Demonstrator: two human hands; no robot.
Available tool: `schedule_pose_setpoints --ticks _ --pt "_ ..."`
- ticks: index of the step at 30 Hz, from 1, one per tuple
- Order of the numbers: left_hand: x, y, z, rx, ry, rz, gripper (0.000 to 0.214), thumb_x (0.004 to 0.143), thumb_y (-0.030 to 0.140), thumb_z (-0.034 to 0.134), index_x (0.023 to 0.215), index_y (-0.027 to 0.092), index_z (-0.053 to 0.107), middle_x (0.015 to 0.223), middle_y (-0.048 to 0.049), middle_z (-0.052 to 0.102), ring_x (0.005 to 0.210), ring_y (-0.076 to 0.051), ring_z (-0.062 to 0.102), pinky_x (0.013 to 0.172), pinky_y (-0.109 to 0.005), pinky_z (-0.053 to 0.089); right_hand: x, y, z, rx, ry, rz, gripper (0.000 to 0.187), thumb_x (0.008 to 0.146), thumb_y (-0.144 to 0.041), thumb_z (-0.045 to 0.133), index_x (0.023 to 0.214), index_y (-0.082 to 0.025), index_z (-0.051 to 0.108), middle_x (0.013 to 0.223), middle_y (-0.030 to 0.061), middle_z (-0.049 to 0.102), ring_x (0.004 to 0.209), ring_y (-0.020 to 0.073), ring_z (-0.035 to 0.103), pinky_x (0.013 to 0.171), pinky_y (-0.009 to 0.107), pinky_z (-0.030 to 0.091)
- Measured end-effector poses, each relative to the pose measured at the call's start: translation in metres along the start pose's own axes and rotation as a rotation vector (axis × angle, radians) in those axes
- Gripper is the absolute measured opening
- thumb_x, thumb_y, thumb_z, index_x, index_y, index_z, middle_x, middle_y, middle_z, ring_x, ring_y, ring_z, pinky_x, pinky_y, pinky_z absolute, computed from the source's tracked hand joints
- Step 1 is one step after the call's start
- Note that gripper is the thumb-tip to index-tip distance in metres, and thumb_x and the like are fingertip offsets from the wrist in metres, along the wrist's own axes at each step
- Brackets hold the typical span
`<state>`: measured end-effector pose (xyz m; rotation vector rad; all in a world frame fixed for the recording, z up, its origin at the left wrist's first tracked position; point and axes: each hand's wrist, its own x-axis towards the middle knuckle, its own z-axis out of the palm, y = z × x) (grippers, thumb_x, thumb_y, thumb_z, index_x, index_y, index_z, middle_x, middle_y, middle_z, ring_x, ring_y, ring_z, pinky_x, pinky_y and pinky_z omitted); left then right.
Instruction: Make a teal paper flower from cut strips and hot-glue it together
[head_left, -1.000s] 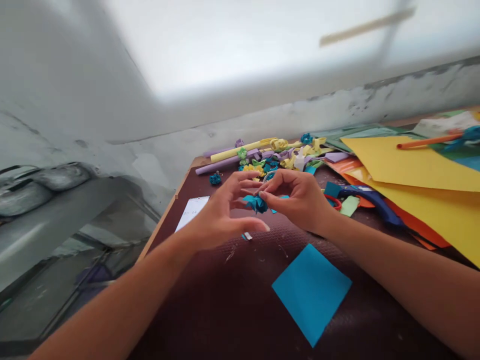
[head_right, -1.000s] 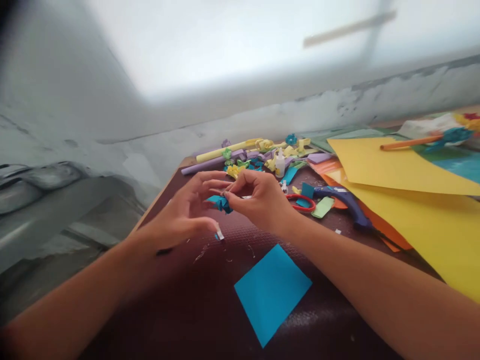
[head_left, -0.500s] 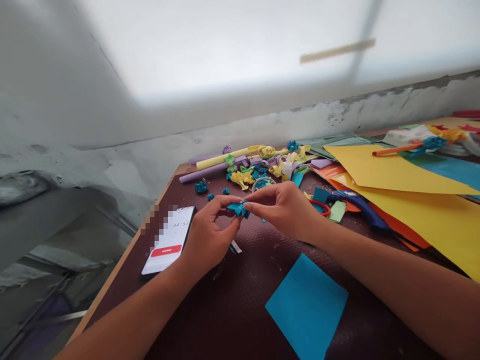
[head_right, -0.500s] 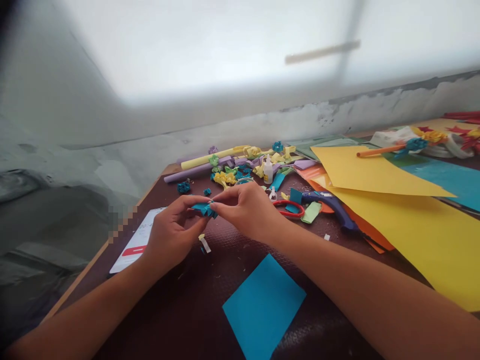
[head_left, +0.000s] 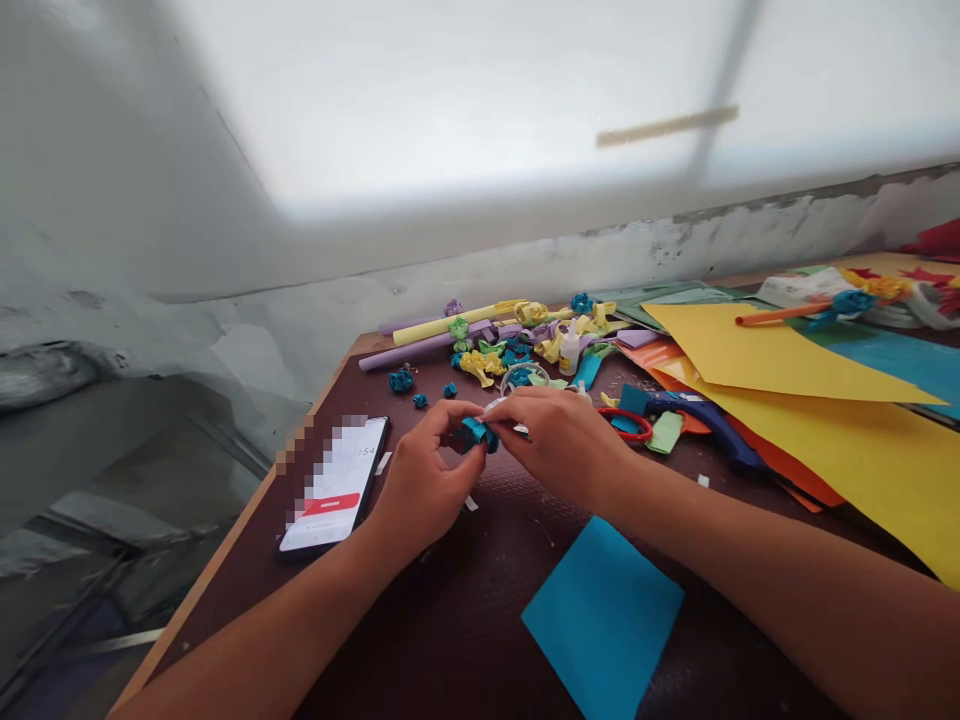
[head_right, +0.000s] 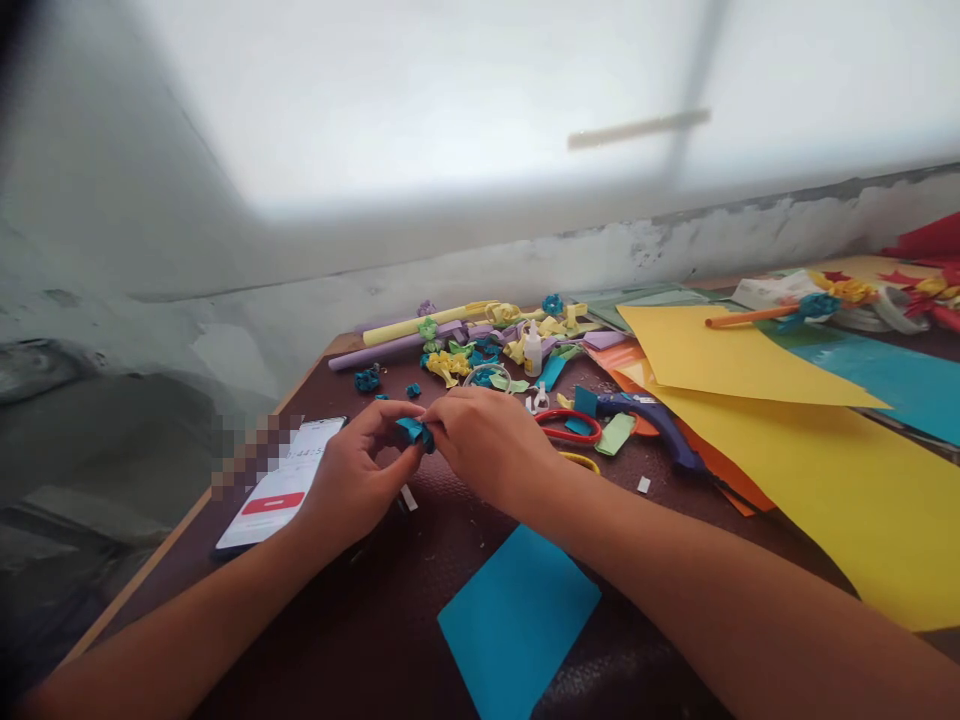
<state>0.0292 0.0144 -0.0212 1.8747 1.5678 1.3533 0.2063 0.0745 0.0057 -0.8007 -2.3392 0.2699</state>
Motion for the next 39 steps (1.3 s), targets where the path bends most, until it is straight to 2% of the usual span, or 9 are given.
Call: schedule_pose_setpoints --ticks 7,10,14,16,22,26,33,36,39 --pt "0.003 -0.003 0.001 -0.127 0.017 -0.065 0.023 0.085 0.019 0.068 0.108 0.022 0.070 0.102 -0.0038 0.077 0.092 -0.022 0.074 0.083 -0.031 0.056 0.000 0.006 0.001 0.209 0.044 0.013 0.018 0.095 -0.018 0.066 0.107 -0.021 0.079 0.104 0.0039 0.080 0.095 0.0204 0.075 0.084 0.030 0.054" --pt "0.003 -0.003 0.002 -0.175 0.011 -0.101 0.021 0.084 0.019 0.070 0.104 0.022 0.071 0.099 -0.0036 0.078 0.091 -0.022 0.075 0.081 -0.031 0.056 -0.001 0.004 0.000 0.066 0.032 -0.005 0.015 0.096 -0.018 0.065 0.103 -0.020 0.079 0.101 0.0058 0.080 0.094 0.0225 0.074 0.084 0.032 0.053" --pt "0.003 -0.002 0.002 -0.219 0.007 -0.140 0.024 0.082 0.020 0.073 0.106 0.022 0.072 0.097 -0.0028 0.078 0.085 -0.020 0.075 0.075 -0.029 0.056 -0.004 -0.002 0.000 -0.217 -0.014 -0.173 0.020 0.099 -0.013 0.057 0.103 -0.014 0.077 0.097 0.0117 0.077 0.095 0.0267 0.071 0.082 0.036 0.052" --pt "0.003 -0.002 0.003 -0.242 0.019 -0.148 0.024 0.081 0.021 0.075 0.104 0.022 0.073 0.096 -0.0026 0.078 0.083 -0.019 0.074 0.074 -0.028 0.056 -0.004 -0.003 0.001 -0.224 -0.016 -0.198 0.021 0.099 -0.012 0.056 0.104 -0.013 0.076 0.098 0.0124 0.077 0.095 0.0272 0.071 0.082 0.037 0.052" --pt "0.004 -0.005 0.004 -0.455 0.024 -0.193 0.023 0.078 0.024 0.081 0.098 0.020 0.071 0.090 -0.0024 0.076 0.081 -0.017 0.071 0.074 -0.026 0.055 0.002 0.004 -0.002 0.346 0.032 0.057 0.020 0.091 -0.015 0.066 0.105 -0.023 0.078 0.103 0.0020 0.081 0.095 0.0197 0.075 0.083 0.030 0.056" --pt "0.004 -0.008 0.004 -0.619 0.002 -0.222 0.028 0.074 0.020 0.086 0.096 0.021 0.069 0.086 -0.0002 0.074 0.080 -0.015 0.070 0.076 -0.025 0.054 0.003 0.005 -0.004 0.452 0.012 0.095 0.019 0.088 -0.017 0.068 0.103 -0.021 0.080 0.097 0.0019 0.081 0.091 0.0195 0.075 0.079 0.030 0.056" --pt "0.005 -0.001 0.005 -0.603 0.007 -0.259 0.031 0.068 0.021 0.090 0.090 0.020 0.069 0.080 0.0006 0.071 0.073 -0.014 0.066 0.069 -0.023 0.052 0.000 0.001 0.001 0.381 0.090 0.140 0.013 0.085 -0.020 0.072 0.095 -0.023 0.080 0.090 0.0010 0.081 0.082 0.0182 0.074 0.070 0.028 0.053" --pt "0.005 0.001 0.006 -0.573 0.016 -0.276 0.031 0.067 0.023 0.090 0.089 0.020 0.069 0.078 0.0010 0.071 0.071 -0.014 0.067 0.065 -0.022 0.051 -0.002 -0.003 0.001 0.234 0.093 0.119 0.012 0.085 -0.017 0.072 0.093 -0.023 0.080 0.092 0.0023 0.080 0.086 0.0198 0.074 0.073 0.029 0.052" --pt "0.004 0.000 0.007 -0.521 0.016 -0.234 0.028 0.072 0.026 0.087 0.095 0.021 0.072 0.084 0.0000 0.074 0.078 -0.016 0.069 0.072 -0.025 0.055 -0.003 -0.008 0.001 0.028 0.095 0.052 0.012 0.089 -0.018 0.070 0.093 -0.022 0.080 0.095 0.0045 0.080 0.090 0.0230 0.074 0.075 0.032 0.051"
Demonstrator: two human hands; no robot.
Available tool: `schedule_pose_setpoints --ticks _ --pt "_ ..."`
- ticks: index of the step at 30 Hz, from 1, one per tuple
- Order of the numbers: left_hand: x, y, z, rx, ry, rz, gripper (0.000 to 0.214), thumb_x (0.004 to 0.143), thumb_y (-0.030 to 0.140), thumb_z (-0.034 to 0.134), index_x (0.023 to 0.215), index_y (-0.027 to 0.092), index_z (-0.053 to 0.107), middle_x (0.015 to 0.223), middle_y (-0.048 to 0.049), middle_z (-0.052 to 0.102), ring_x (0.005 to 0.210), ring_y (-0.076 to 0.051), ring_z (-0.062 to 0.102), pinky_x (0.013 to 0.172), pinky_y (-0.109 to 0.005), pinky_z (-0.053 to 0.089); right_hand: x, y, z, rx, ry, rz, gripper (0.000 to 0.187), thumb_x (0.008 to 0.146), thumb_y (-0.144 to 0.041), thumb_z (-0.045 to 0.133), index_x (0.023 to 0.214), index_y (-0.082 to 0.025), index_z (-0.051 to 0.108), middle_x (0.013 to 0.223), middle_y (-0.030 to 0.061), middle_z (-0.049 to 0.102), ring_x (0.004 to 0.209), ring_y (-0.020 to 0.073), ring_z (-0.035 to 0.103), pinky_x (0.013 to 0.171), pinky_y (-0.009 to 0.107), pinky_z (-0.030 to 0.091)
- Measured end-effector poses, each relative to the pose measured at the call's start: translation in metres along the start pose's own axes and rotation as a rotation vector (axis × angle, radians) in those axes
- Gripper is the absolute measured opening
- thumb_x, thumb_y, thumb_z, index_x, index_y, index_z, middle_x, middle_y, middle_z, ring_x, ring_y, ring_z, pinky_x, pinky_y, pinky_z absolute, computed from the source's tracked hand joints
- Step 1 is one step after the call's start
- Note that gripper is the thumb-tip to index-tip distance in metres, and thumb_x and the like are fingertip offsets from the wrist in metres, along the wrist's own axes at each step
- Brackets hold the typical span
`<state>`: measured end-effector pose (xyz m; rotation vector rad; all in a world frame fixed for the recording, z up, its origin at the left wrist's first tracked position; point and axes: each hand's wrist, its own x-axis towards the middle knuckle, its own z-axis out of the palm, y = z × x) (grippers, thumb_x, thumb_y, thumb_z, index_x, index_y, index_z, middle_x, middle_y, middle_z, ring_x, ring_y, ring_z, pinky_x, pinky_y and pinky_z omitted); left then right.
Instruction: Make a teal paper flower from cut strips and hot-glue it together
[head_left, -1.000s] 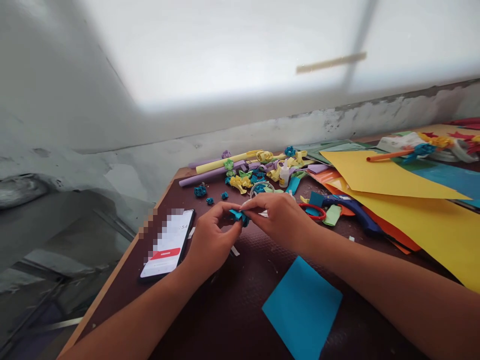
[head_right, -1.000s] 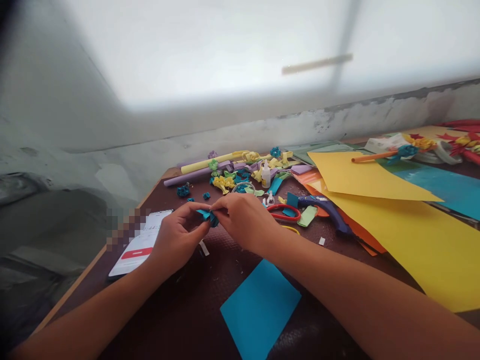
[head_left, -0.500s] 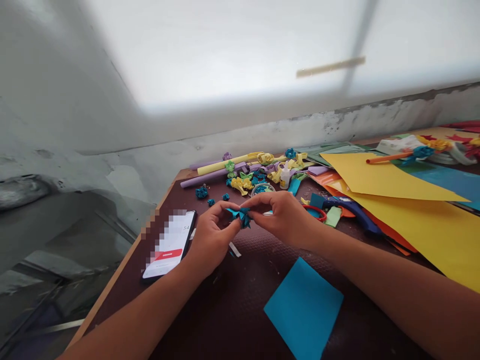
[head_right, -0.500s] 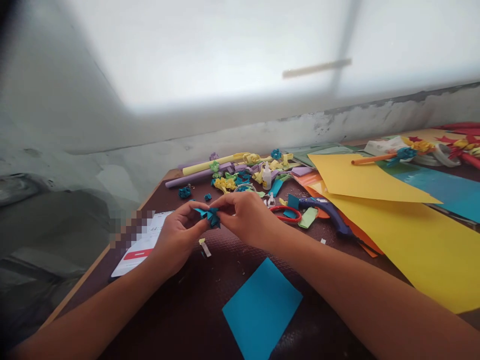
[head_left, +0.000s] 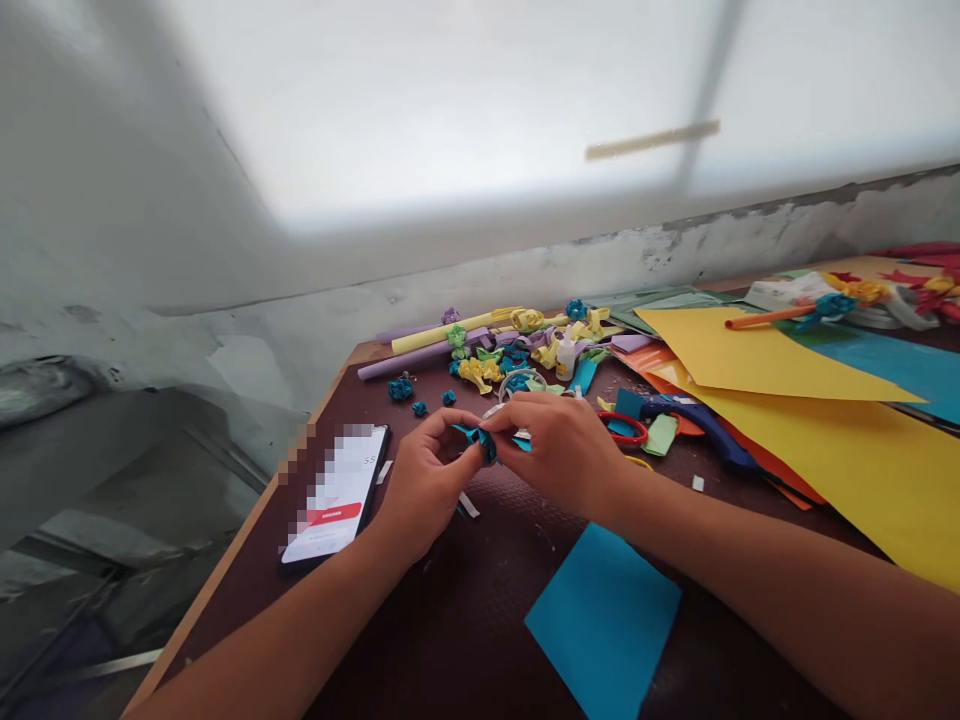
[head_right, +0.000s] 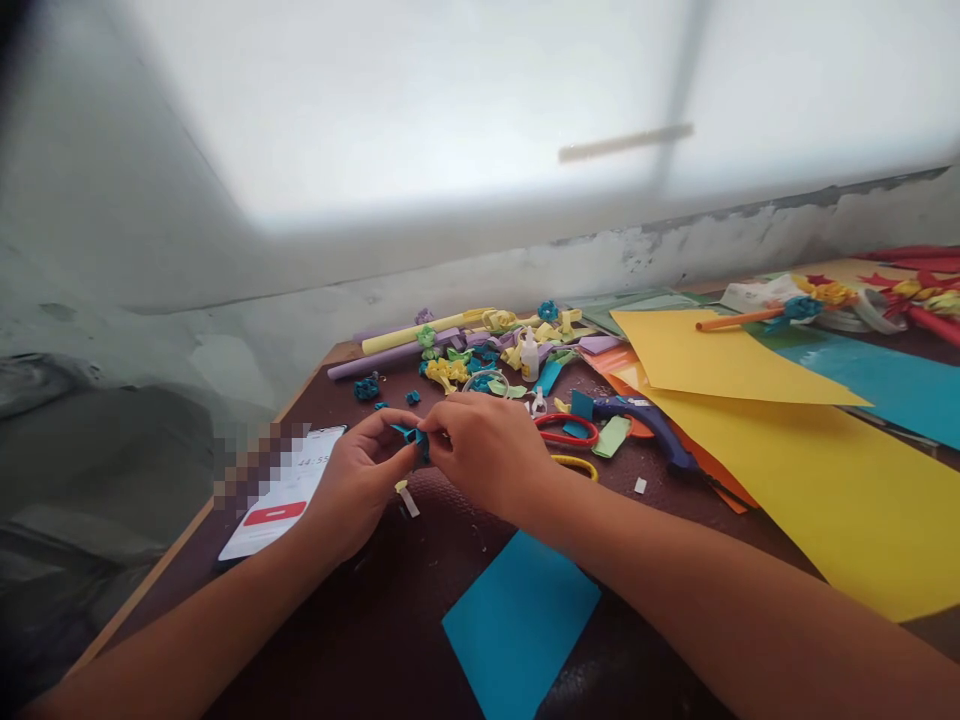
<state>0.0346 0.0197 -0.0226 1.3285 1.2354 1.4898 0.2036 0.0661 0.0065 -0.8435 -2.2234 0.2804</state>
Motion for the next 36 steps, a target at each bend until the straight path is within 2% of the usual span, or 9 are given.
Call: schedule_pose_setpoints --ticks 3,7,9,17,21,26,30,33,36 --pt "-0.001 -0.003 -0.001 0.013 0.022 0.044 0.024 0.078 0.029 0.084 0.099 0.021 0.074 0.088 -0.0010 0.076 0.084 -0.017 0.072 0.079 -0.027 0.057 0.000 -0.001 0.002 0.024 0.057 -0.011 0.015 0.091 -0.017 0.067 0.098 -0.022 0.080 0.098 0.0047 0.080 0.093 0.0236 0.074 0.081 0.034 0.053" --pt "0.000 -0.006 -0.002 -0.022 0.084 0.075 0.020 0.082 0.031 0.082 0.097 0.022 0.073 0.087 -0.0006 0.076 0.082 -0.016 0.072 0.075 -0.026 0.056 0.003 0.005 0.005 0.412 0.047 0.088 0.018 0.088 -0.017 0.070 0.102 -0.021 0.079 0.100 0.0028 0.081 0.094 0.0196 0.076 0.083 0.030 0.058" --pt "0.000 -0.007 -0.002 -0.057 0.074 0.062 0.021 0.081 0.031 0.083 0.097 0.022 0.072 0.086 -0.0003 0.075 0.081 -0.017 0.072 0.075 -0.027 0.057 0.004 0.008 0.005 0.484 0.026 0.077 0.016 0.088 -0.018 0.071 0.101 -0.021 0.079 0.099 0.0025 0.081 0.092 0.0189 0.076 0.081 0.029 0.059" --pt "-0.002 -0.003 0.003 -0.054 0.069 0.056 0.024 0.074 0.021 0.086 0.092 0.021 0.069 0.085 0.0021 0.072 0.079 -0.013 0.068 0.074 -0.022 0.053 0.001 0.002 0.004 0.139 0.095 0.029 0.009 0.086 -0.016 0.073 0.091 -0.020 0.079 0.091 0.0038 0.080 0.085 0.0211 0.074 0.076 0.032 0.053" --pt "-0.001 -0.007 0.001 0.047 0.140 0.103 0.019 0.081 0.022 0.079 0.097 0.021 0.068 0.083 0.0021 0.072 0.074 -0.012 0.064 0.067 -0.021 0.049 -0.003 -0.001 0.012 0.073 0.139 -0.140 0.016 0.093 -0.016 0.066 0.101 -0.017 0.079 0.096 0.0070 0.079 0.093 0.0237 0.072 0.086 0.038 0.054" --pt "0.001 -0.012 -0.004 0.153 0.225 0.168 0.017 0.085 0.025 0.076 0.101 0.021 0.076 0.096 -0.0039 0.077 0.084 -0.016 0.068 0.075 -0.025 0.051 -0.011 -0.009 0.016 -0.044 0.095 -0.280 0.026 0.100 -0.020 0.055 0.115 -0.015 0.076 0.112 0.0109 0.077 0.106 0.0285 0.067 0.107 0.052 0.045" --pt "0.002 -0.011 -0.004 0.093 0.241 0.199 0.017 0.087 0.030 0.076 0.101 0.021 0.074 0.093 -0.0037 0.076 0.083 -0.017 0.069 0.076 -0.026 0.052 -0.010 -0.007 0.013 0.093 0.111 -0.240 0.030 0.099 -0.017 0.055 0.124 -0.019 0.071 0.125 0.0087 0.075 0.117 0.0267 0.065 0.112 0.052 0.044" --pt "0.001 -0.008 -0.003 -0.091 0.139 0.211 0.022 0.087 0.030 0.077 0.106 0.022 0.071 0.098 -0.0040 0.075 0.089 -0.018 0.070 0.082 -0.029 0.054 -0.004 0.003 0.009 0.273 0.158 -0.142 0.031 0.098 -0.016 0.057 0.126 -0.024 0.071 0.119 0.0050 0.077 0.113 0.0232 0.068 0.100 0.043 0.053" --pt "0.000 -0.006 -0.003 -0.212 0.044 0.180 0.026 0.086 0.028 0.079 0.109 0.023 0.070 0.101 -0.0039 0.074 0.089 -0.016 0.069 0.084 -0.029 0.054 0.001 0.010 0.003 0.278 0.106 -0.178 0.025 0.096 -0.018 0.061 0.117 -0.022 0.075 0.109 0.0051 0.079 0.102 0.0220 0.072 0.092 0.038 0.056"
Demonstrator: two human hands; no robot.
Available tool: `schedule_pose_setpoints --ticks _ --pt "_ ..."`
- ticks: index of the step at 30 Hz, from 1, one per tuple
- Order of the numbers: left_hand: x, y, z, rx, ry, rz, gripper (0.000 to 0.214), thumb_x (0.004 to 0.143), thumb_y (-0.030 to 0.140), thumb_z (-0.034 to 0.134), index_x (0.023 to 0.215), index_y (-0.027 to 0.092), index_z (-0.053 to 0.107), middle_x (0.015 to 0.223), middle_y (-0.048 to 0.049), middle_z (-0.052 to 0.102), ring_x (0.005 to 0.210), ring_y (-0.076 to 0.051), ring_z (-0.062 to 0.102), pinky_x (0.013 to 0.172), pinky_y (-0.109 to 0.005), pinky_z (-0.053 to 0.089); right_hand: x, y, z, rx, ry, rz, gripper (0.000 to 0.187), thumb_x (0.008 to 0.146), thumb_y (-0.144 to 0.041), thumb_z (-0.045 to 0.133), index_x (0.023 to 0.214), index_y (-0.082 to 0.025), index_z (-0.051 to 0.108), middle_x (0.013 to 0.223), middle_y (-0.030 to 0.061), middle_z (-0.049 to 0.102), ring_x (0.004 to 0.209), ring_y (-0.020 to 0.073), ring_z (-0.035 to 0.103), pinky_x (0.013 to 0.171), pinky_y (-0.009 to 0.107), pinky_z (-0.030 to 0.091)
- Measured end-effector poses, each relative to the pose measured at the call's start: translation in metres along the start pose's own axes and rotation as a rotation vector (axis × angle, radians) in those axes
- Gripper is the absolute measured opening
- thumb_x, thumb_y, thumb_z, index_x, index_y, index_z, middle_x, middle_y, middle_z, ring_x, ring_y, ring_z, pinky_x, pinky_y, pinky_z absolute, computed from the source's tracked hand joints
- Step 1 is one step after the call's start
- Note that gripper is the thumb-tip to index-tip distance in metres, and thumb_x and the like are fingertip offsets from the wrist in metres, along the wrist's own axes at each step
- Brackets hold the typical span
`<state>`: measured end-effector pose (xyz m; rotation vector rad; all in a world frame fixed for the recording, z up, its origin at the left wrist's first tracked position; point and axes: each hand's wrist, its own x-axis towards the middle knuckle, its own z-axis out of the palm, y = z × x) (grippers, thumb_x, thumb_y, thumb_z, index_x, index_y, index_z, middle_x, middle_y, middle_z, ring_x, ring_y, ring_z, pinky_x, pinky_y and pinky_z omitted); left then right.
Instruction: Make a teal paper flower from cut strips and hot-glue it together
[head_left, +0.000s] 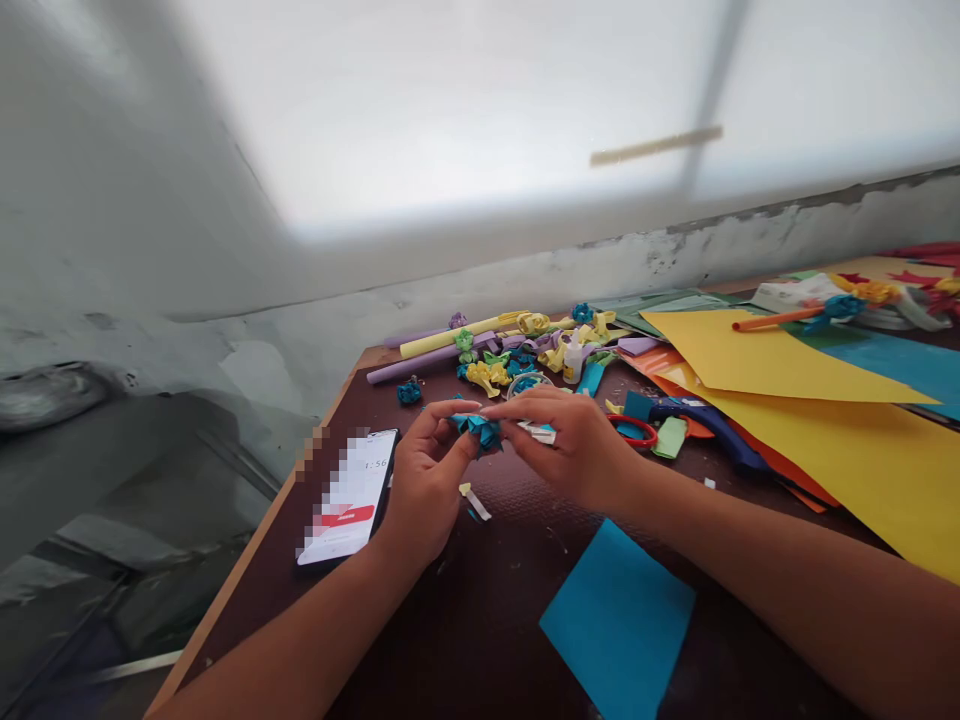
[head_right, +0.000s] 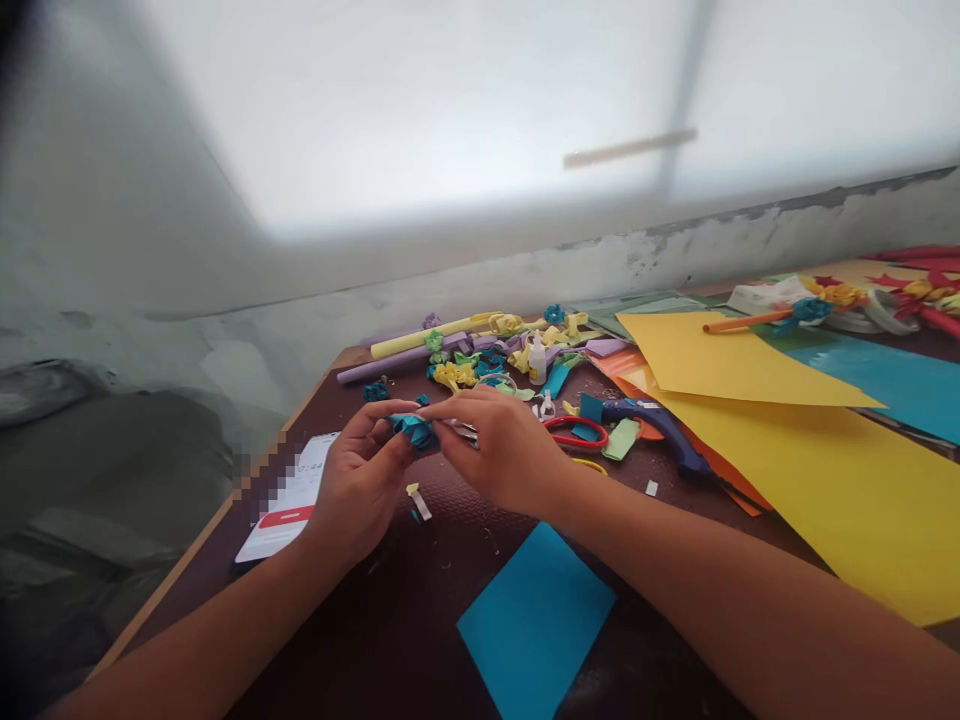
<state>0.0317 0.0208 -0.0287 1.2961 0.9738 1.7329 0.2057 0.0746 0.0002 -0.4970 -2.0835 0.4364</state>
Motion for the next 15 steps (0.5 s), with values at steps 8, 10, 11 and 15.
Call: schedule_pose_setpoints --ticks 8,10,11,15 --pt "-0.0009 -0.0011 -0.0002 0.143 0.018 0.019 0.026 0.082 0.032 0.082 0.103 0.021 0.072 0.093 -0.0049 0.074 0.084 -0.019 0.068 0.077 -0.030 0.055 0.0002 -0.0062 -0.0030 -0.343 -0.039 -0.081 0.020 0.096 -0.019 0.060 0.106 -0.016 0.078 0.098 0.0076 0.080 0.092 0.0243 0.074 0.083 0.036 0.056" --pt "-0.0014 -0.0014 -0.0003 0.215 0.009 0.027 0.027 0.084 0.032 0.081 0.106 0.021 0.072 0.095 -0.0050 0.074 0.085 -0.019 0.068 0.078 -0.029 0.054 0.0005 -0.0072 -0.0049 -0.447 -0.111 -0.112 0.020 0.097 -0.018 0.059 0.106 -0.016 0.077 0.096 0.0074 0.080 0.089 0.0247 0.074 0.077 0.035 0.055" --pt "-0.0017 -0.0014 -0.0006 0.250 -0.002 0.026 0.026 0.085 0.032 0.080 0.108 0.022 0.072 0.096 -0.0047 0.074 0.086 -0.018 0.068 0.078 -0.029 0.053 0.0008 -0.0076 -0.0061 -0.491 -0.153 -0.123 0.020 0.097 -0.017 0.059 0.106 -0.016 0.077 0.096 0.0074 0.080 0.089 0.0247 0.074 0.076 0.035 0.054" --pt "-0.0022 -0.0020 -0.0026 0.329 -0.037 0.008 0.022 0.089 0.030 0.075 0.110 0.024 0.072 0.093 -0.0027 0.072 0.085 -0.016 0.065 0.077 -0.027 0.050 0.0026 -0.0082 -0.0101 -0.544 -0.255 -0.127 0.018 0.094 -0.017 0.064 0.106 -0.016 0.076 0.100 0.0067 0.080 0.093 0.0237 0.074 0.077 0.032 0.051"
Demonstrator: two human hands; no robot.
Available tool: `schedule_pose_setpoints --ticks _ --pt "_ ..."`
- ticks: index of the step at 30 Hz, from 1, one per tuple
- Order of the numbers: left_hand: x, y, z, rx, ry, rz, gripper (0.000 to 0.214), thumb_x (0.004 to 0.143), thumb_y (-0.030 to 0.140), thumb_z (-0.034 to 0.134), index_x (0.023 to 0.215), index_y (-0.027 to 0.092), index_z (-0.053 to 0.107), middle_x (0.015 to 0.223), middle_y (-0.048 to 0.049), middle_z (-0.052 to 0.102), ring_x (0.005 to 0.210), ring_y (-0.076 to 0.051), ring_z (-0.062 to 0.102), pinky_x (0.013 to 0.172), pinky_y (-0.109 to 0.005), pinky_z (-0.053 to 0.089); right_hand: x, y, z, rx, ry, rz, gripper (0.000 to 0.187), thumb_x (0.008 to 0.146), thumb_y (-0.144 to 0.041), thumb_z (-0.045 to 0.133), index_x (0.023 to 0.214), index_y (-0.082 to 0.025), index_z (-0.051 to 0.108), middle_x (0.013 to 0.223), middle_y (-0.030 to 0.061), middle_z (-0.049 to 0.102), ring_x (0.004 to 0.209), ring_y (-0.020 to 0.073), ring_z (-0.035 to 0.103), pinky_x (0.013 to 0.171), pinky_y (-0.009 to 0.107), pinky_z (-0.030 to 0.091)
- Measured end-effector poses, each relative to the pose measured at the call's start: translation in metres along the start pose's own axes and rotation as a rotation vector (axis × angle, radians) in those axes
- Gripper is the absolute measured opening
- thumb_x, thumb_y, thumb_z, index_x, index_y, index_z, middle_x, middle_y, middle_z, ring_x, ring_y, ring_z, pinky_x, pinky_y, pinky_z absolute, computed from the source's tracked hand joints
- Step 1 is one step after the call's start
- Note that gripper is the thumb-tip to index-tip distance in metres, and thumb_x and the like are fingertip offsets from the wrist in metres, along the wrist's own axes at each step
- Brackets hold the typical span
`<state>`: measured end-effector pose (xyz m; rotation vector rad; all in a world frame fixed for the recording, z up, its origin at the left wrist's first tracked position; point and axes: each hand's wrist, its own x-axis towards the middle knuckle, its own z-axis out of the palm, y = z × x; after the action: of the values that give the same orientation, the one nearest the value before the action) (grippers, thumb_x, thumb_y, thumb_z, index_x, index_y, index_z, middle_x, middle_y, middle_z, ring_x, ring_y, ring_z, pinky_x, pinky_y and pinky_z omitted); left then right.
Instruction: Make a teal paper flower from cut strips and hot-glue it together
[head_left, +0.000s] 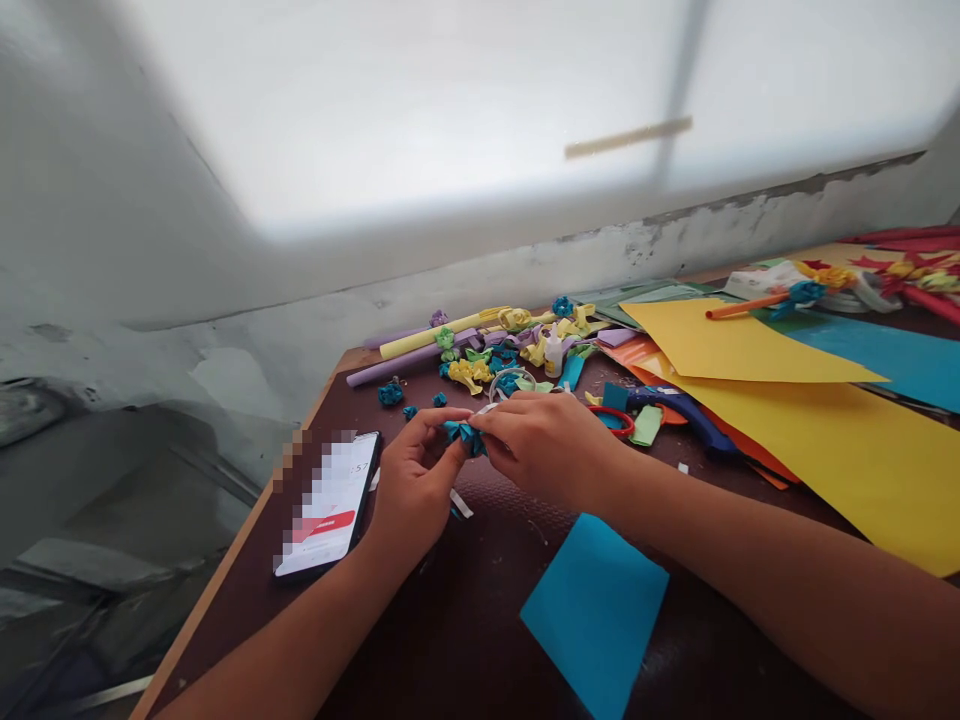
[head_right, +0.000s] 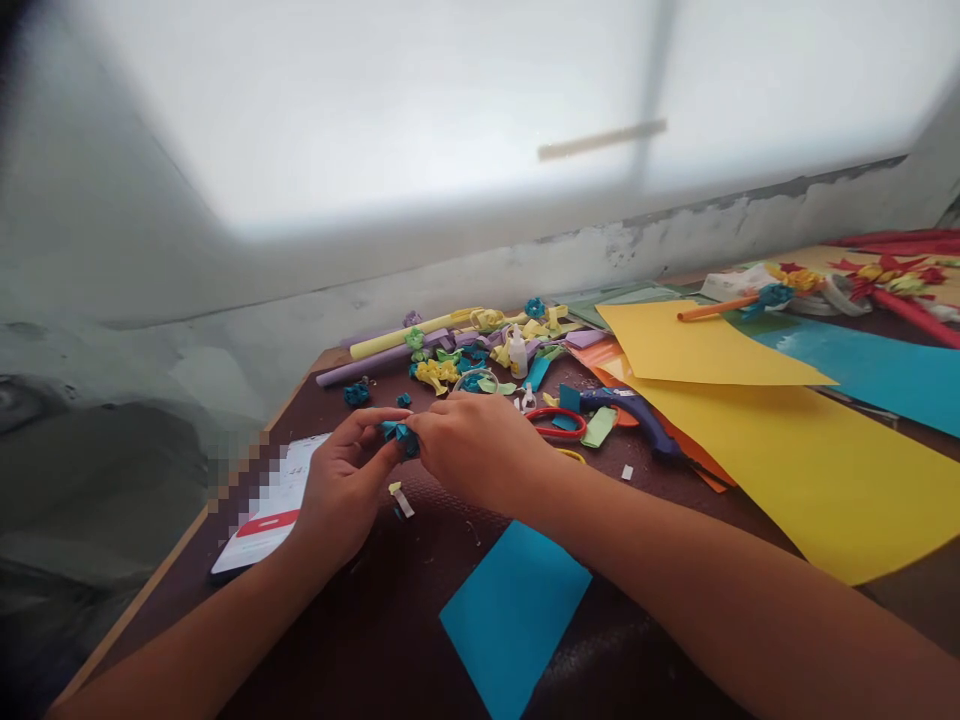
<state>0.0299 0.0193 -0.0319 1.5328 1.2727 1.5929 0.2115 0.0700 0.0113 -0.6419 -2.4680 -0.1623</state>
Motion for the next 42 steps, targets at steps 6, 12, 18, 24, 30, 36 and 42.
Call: schedule_pose_setpoints --ticks 6,12,18,24,30,36,42 --pt "0.000 0.003 0.001 0.048 0.008 0.008 0.016 0.089 0.029 0.074 0.105 0.022 0.073 0.088 -0.0018 0.072 0.078 -0.015 0.064 0.070 -0.025 0.048 -0.001 0.001 0.000 -0.071 -0.026 0.022 0.019 0.099 -0.018 0.059 0.103 -0.018 0.078 0.096 0.0047 0.080 0.088 0.0221 0.073 0.068 0.032 0.045" --pt "-0.001 0.012 0.006 0.135 0.076 0.026 0.015 0.084 0.027 0.075 0.096 0.019 0.072 0.088 -0.0036 0.075 0.081 -0.019 0.069 0.072 -0.028 0.052 0.003 -0.010 0.005 0.040 0.036 0.260 0.018 0.094 -0.024 0.063 0.093 -0.020 0.080 0.090 0.0048 0.081 0.089 0.0250 0.076 0.071 0.033 0.050" --pt "0.000 0.011 0.004 0.147 0.204 0.049 0.014 0.081 0.021 0.074 0.095 0.020 0.072 0.087 -0.0026 0.075 0.078 -0.019 0.070 0.071 -0.028 0.053 0.000 -0.024 0.016 0.447 0.109 0.347 0.027 0.096 -0.022 0.059 0.116 -0.018 0.077 0.122 0.0097 0.077 0.118 0.0271 0.070 0.103 0.042 0.054" --pt "0.005 0.005 0.000 -0.028 0.176 0.053 0.021 0.087 0.024 0.073 0.108 0.023 0.078 0.107 -0.0042 0.077 0.097 -0.020 0.070 0.089 -0.030 0.053 -0.001 -0.021 0.017 0.623 0.214 0.249 0.033 0.098 -0.020 0.057 0.128 -0.018 0.069 0.134 0.0126 0.069 0.121 0.0249 0.067 0.106 0.045 0.054" --pt "0.004 0.008 0.001 -0.367 0.094 -0.039 0.020 0.088 0.031 0.078 0.106 0.022 0.075 0.102 -0.0040 0.075 0.086 -0.015 0.067 0.083 -0.029 0.055 0.005 -0.008 0.017 0.993 0.299 0.438 0.020 0.088 -0.028 0.075 0.105 -0.018 0.073 0.093 0.0056 0.078 0.085 0.0189 0.075 0.075 0.032 0.062" --pt "0.000 0.014 0.004 -0.379 0.028 -0.008 0.018 0.088 0.029 0.078 0.105 0.024 0.075 0.120 -0.0055 0.072 0.106 -0.021 0.070 0.092 -0.035 0.059 0.004 -0.008 0.016 1.016 0.402 0.359 0.020 0.082 -0.031 0.083 0.097 -0.021 0.077 0.098 0.0041 0.078 0.090 0.0186 0.075 0.081 0.033 0.062" --pt "-0.002 0.014 0.002 -0.385 -0.014 -0.044 0.022 0.088 0.033 0.078 0.109 0.024 0.076 0.107 -0.0054 0.077 0.101 -0.022 0.073 0.097 -0.038 0.059 0.003 -0.007 0.017 1.075 0.428 0.374 0.022 0.078 -0.031 0.087 0.093 -0.020 0.075 0.089 0.0025 0.077 0.081 0.0168 0.074 0.072 0.029 0.063"
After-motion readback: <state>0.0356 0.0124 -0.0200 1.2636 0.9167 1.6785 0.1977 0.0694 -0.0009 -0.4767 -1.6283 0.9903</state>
